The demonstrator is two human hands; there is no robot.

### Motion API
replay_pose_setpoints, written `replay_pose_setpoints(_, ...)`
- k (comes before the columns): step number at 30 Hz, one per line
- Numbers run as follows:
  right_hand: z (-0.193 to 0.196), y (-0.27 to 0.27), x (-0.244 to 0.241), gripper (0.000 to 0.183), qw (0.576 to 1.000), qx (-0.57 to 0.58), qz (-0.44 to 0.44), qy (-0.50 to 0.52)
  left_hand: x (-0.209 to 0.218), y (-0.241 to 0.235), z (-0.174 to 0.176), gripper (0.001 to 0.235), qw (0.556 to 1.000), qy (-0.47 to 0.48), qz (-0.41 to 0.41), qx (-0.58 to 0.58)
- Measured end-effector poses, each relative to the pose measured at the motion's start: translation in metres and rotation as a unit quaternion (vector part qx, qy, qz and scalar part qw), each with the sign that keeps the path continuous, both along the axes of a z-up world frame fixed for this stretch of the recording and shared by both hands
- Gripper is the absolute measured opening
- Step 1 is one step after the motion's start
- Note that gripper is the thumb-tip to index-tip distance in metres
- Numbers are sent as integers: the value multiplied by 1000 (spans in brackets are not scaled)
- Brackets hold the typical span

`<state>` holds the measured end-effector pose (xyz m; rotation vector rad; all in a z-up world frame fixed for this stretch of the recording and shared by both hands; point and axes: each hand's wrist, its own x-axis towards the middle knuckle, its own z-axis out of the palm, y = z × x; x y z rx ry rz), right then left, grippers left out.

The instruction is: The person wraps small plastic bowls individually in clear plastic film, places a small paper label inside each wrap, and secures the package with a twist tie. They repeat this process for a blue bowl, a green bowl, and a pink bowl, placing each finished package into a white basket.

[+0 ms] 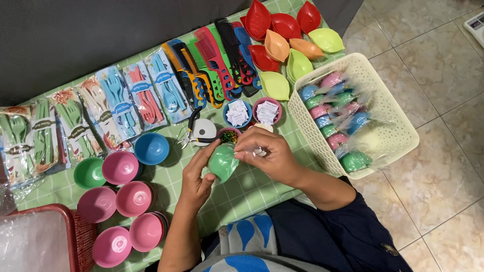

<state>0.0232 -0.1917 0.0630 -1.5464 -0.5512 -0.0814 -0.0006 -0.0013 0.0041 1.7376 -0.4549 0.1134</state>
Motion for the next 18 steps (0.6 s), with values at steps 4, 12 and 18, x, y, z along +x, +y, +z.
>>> replay_pose_setpoints(4,28,-42,-31,11,984,-51,-131,-109,-1,1,9,40,996,-31,84,23)
replay_pose_setpoints(12,6,-218,-81,13,811,-111,-471,-328,-10,-2,30,23,992,5,116,48)
replay_pose_setpoints(18,6,-244,-92,18,855,-244,-443,-114,-9,-2,29,22,994,12,105,40)
